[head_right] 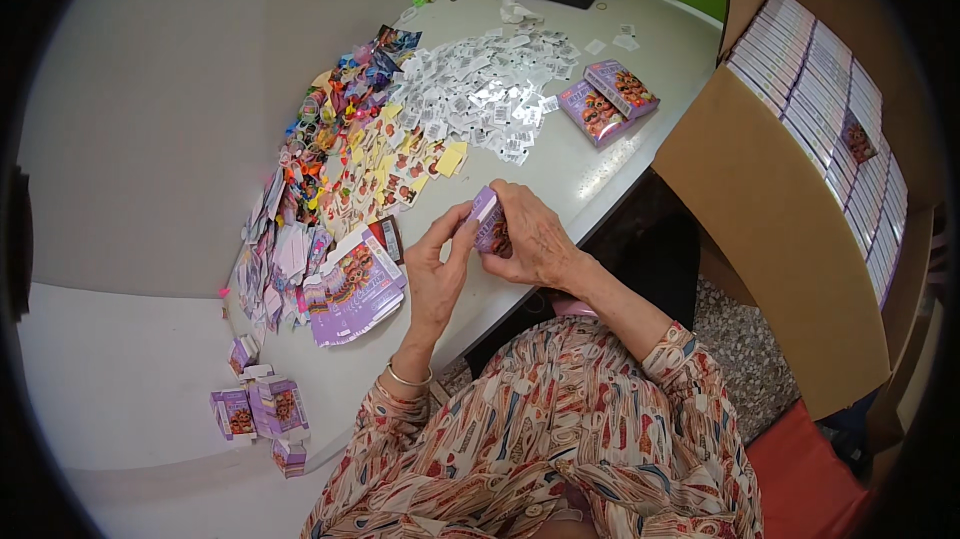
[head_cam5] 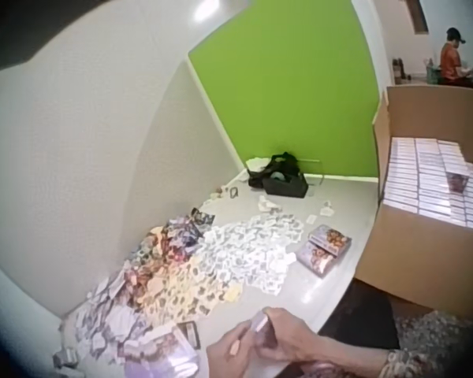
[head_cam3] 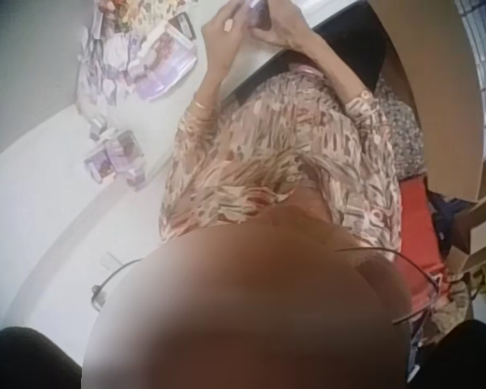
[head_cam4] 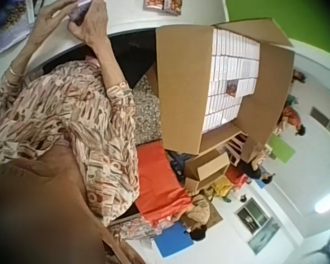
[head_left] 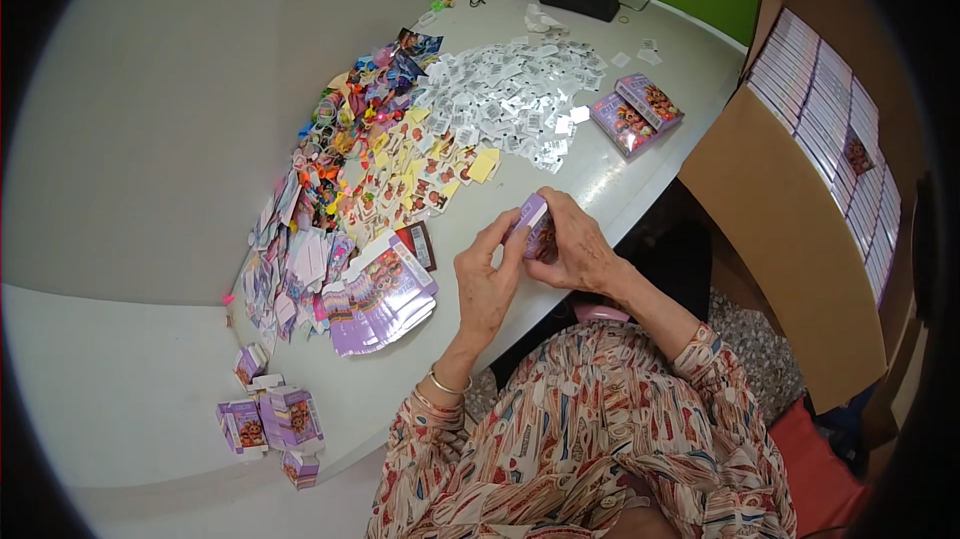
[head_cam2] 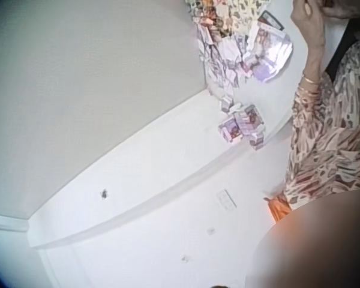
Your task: The recorder is packaging small toy cards and instruction pamphlets into individual pink packets at a factory workstation.
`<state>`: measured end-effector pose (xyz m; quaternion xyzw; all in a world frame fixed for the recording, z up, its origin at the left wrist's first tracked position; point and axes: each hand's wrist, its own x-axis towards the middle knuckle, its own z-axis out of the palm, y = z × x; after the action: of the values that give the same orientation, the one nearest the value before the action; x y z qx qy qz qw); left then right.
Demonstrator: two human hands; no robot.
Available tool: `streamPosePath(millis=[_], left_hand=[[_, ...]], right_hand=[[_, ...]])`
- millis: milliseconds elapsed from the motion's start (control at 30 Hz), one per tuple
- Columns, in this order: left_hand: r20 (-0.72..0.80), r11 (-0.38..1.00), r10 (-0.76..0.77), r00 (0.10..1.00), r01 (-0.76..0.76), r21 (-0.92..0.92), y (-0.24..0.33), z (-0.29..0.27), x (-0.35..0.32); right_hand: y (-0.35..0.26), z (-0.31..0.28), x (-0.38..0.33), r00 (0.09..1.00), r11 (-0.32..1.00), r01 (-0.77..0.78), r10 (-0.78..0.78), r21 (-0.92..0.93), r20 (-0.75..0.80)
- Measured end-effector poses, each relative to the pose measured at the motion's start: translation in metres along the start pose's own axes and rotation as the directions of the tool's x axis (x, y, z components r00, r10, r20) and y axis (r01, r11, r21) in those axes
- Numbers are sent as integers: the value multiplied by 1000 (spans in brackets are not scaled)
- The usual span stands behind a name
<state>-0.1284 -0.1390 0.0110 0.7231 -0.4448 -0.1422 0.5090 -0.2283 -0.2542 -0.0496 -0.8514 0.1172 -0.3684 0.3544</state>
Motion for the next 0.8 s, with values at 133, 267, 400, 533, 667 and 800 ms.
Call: streamPosePath(millis=[133, 267, 400, 533, 667, 800], left_hand=[[-5, 998, -48, 999, 47, -29, 0, -1, 4], [17, 991, -116, 993, 117, -57, -9, -3, 4], [15, 983, -162, 987, 162, -88, -9, -2, 3], [73, 997, -44, 996, 39, 70, 0, -2, -2], [77, 961, 171, 982, -184, 207, -4, 3, -10], [27, 927, 235, 972, -232, 296, -4, 19, -18]], right_hand=[[-9, -9, 1, 999, 999, -27, 27, -21, 22], [-13, -13, -2, 999, 998, -17, 20, -60, 48], [-15, -12, -5, 998, 997, -18, 23, -79, 61], [-12, -10, -5, 998, 992, -36, 42, -121, 43], [-11, -9, -5, 993, 989, -97, 104, -109, 58], [-9, -12, -7, 992, 984, -119, 125, -133, 36]])
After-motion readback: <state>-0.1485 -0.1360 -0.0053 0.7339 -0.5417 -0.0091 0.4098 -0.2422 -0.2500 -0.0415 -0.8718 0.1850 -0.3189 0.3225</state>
